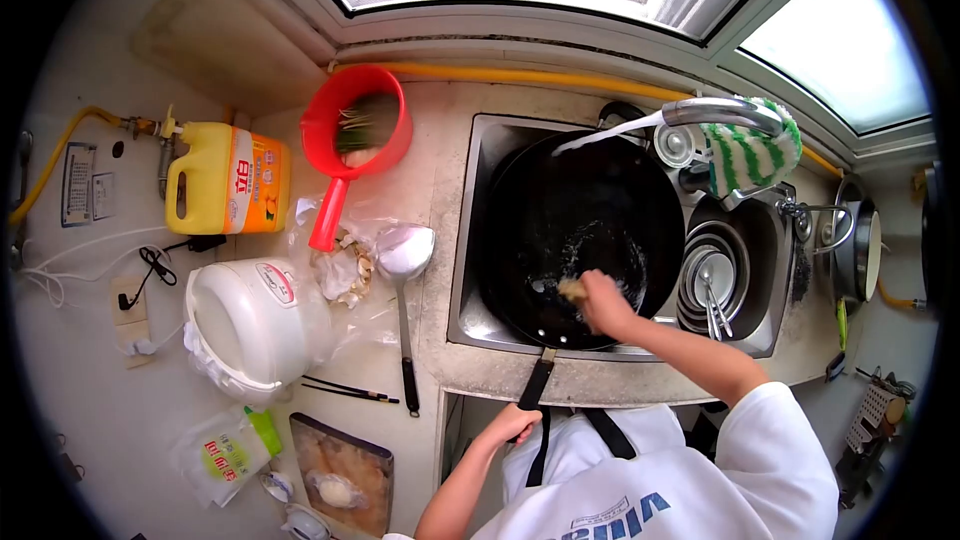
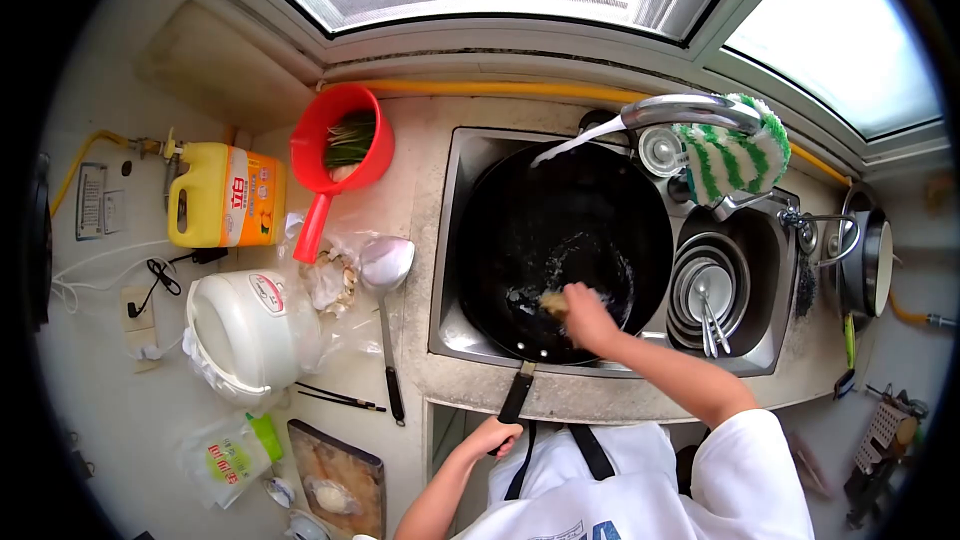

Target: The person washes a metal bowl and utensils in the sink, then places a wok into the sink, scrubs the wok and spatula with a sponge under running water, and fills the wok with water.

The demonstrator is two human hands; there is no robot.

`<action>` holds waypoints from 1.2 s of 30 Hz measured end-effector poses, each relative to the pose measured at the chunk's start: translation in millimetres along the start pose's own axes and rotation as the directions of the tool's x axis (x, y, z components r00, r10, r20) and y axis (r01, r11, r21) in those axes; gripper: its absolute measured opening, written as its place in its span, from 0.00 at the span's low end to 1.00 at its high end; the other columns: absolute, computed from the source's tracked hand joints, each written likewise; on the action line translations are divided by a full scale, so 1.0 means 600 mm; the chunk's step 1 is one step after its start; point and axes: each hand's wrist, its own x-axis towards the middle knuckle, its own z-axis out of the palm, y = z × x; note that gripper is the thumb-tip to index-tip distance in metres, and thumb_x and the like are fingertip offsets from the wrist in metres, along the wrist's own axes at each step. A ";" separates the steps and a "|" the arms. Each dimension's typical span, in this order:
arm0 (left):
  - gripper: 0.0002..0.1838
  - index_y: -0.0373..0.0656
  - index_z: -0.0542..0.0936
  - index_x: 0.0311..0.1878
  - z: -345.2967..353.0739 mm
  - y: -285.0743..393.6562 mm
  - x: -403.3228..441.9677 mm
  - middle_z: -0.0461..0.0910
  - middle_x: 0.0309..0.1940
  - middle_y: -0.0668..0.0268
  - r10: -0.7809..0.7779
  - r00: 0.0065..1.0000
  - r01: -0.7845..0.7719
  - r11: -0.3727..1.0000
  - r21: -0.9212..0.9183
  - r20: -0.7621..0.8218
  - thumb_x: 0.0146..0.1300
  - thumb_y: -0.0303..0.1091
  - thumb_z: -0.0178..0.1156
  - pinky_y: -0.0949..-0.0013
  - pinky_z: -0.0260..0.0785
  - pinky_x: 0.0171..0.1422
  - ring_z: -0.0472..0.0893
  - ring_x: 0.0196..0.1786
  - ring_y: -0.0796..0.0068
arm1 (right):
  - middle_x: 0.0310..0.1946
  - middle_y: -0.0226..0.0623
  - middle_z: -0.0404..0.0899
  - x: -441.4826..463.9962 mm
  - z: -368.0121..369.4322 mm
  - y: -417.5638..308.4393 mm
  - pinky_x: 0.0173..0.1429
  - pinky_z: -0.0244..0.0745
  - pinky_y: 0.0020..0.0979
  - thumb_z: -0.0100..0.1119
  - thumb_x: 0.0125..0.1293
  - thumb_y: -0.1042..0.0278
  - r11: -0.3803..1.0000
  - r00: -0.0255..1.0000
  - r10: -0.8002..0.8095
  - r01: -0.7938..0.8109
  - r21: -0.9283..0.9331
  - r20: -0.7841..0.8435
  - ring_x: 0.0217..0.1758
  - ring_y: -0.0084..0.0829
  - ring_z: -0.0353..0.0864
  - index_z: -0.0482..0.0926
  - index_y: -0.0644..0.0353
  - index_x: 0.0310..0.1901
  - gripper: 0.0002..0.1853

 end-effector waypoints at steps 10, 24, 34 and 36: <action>0.16 0.46 0.62 0.14 0.015 0.000 -0.006 0.59 0.07 0.73 -0.021 0.994 0.023 1.000 0.018 -0.106 0.53 0.31 0.54 0.71 0.52 0.12 0.58 0.08 0.81 | 0.36 0.49 0.67 0.307 -0.081 -0.075 0.47 0.66 0.40 0.50 0.50 0.83 0.934 0.731 -0.261 0.356 0.026 -0.630 0.41 0.51 0.68 0.68 0.64 0.40 0.13; 0.18 0.46 0.60 0.12 0.028 -0.008 -0.018 0.60 0.07 0.72 0.097 0.984 -0.098 0.995 -0.001 -0.146 0.52 0.29 0.56 0.72 0.52 0.12 0.60 0.08 0.81 | 0.37 0.44 0.71 0.041 -0.145 0.084 0.48 0.70 0.39 0.62 0.46 0.72 0.926 0.863 -0.012 0.200 -0.321 0.505 0.44 0.46 0.72 0.71 0.59 0.36 0.14; 0.17 0.46 0.61 0.12 0.025 -0.008 -0.007 0.59 0.07 0.72 0.079 0.991 -0.078 0.997 0.012 -0.107 0.53 0.31 0.55 0.72 0.51 0.11 0.59 0.08 0.81 | 0.32 0.51 0.63 0.280 0.017 -0.061 0.43 0.64 0.38 0.46 0.45 0.83 0.953 0.808 -0.070 0.227 0.199 -0.586 0.38 0.53 0.65 0.62 0.66 0.33 0.11; 0.18 0.42 0.62 0.11 0.020 -0.018 0.002 0.64 0.06 0.66 0.087 0.986 -0.082 0.996 0.042 -0.143 0.51 0.33 0.55 0.69 0.52 0.09 0.63 0.06 0.76 | 0.32 0.49 0.62 0.211 0.048 -0.100 0.43 0.64 0.37 0.47 0.46 0.82 0.926 0.921 -0.213 0.297 0.234 -0.325 0.38 0.51 0.65 0.62 0.66 0.34 0.11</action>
